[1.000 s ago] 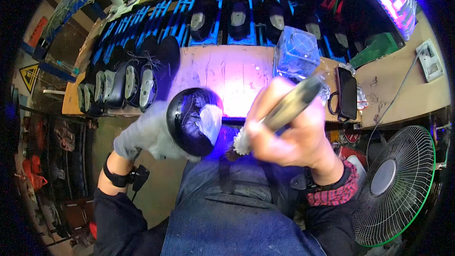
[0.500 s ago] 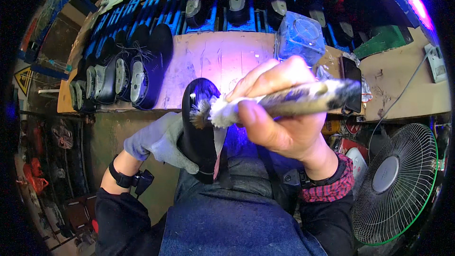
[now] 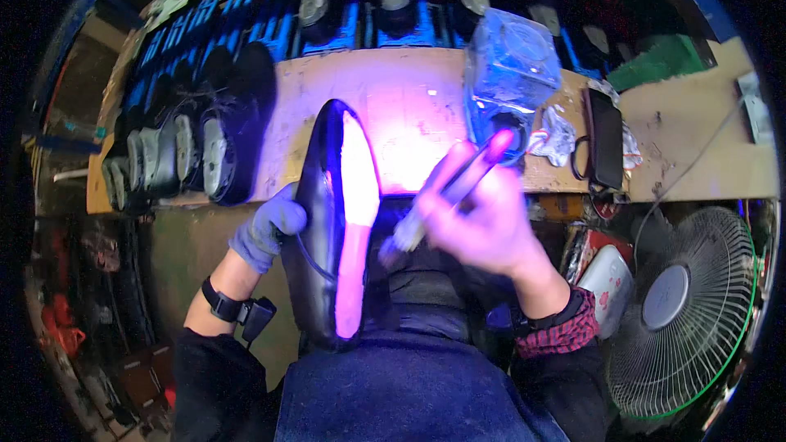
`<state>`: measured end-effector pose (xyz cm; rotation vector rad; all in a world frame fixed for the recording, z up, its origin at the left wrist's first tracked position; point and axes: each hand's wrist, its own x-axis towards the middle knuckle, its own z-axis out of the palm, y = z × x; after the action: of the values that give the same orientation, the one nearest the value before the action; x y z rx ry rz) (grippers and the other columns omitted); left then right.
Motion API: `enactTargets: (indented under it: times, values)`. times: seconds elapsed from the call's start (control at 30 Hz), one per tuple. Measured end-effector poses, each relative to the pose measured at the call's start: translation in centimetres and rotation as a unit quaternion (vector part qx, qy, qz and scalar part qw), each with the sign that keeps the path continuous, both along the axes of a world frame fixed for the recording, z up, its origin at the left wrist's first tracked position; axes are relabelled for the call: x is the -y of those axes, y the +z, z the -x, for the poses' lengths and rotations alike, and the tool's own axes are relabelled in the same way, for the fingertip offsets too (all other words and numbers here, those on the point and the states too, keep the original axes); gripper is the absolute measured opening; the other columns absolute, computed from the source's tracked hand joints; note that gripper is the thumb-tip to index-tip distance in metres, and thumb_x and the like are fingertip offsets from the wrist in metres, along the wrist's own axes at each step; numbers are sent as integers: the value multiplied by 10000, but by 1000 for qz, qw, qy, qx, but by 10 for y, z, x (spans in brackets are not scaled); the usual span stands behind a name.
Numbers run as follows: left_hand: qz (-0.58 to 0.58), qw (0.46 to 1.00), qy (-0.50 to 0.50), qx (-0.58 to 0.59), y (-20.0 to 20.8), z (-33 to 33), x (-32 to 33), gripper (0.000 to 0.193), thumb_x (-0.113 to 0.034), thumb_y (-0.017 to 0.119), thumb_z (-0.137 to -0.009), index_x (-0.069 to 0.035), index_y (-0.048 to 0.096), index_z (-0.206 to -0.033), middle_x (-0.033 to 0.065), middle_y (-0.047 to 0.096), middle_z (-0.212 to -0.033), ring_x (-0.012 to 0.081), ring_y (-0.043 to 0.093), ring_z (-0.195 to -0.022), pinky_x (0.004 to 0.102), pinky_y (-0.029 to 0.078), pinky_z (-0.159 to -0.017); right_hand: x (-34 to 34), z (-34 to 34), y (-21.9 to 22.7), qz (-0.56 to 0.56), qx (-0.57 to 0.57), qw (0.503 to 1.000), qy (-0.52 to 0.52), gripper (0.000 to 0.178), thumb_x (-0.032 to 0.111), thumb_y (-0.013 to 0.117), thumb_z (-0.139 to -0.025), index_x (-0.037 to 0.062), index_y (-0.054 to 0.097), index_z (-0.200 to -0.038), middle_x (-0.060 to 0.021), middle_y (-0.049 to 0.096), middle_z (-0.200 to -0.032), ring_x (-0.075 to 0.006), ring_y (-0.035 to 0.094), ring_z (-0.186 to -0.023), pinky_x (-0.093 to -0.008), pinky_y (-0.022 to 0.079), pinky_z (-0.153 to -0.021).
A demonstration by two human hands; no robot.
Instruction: Applying adhesive to the edges of shoe soles using a manual brush applicator.
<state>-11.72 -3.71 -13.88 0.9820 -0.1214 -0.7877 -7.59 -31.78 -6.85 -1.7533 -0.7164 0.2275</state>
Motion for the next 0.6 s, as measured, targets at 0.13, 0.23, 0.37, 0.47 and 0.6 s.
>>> enactTargets:
  times: [0.13, 0.23, 0.37, 0.47, 0.6]
  values:
    - [189, 946, 254, -69, -2, 20, 38, 565, -457, 295, -976, -43, 410, -1342, 82, 523, -1286, 200, 527, -1139, 347, 379, -1023, 47, -42, -18, -130, 76, 949, -278, 81, 75, 541, -909, 13, 496, -882, -92, 627, -731, -127, 617, -593, -225, 486, -512]
    - [325, 865, 333, -186, 19, 38, 75, 624, -522, 294, -953, -71, 381, -1374, 89, 492, -1321, 225, 496, -1180, 375, 360, -1035, 87, -56, -35, 94, 174, 919, -341, 105, 95, 603, -869, 17, 535, -850, -84, 626, -744, -154, 633, -660, -267, 495, -577]
    - [190, 921, 322, -110, -22, 77, 68, 614, -532, 273, -952, -132, 315, -1415, 106, 506, -1293, 234, 525, -1137, 390, 397, -998, 81, -60, -44, 176, 234, 913, -284, 133, 124, 657, -827, 26, 567, -836, -81, 624, -750, -178, 631, -674, -288, 484, -612]
    - [294, 860, 347, -230, -50, 76, 70, 564, -459, 313, -972, -196, 190, -1455, 115, 483, -1302, 245, 529, -1120, 388, 424, -975, 85, -55, -33, 98, 176, 920, -335, 108, 98, 606, -874, 0, 561, -862, -87, 644, -791, -127, 634, -711, -257, 493, -620]
    - [293, 898, 324, -57, -16, 60, 97, 518, -312, 346, -988, -159, 158, -1446, 143, 512, -1250, 224, 565, -1068, 381, 473, -927, 91, -38, -53, 15, 100, 943, -317, 81, 80, 545, -908, 6, 525, -883, -102, 637, -816, -128, 629, -710, -246, 503, -623]
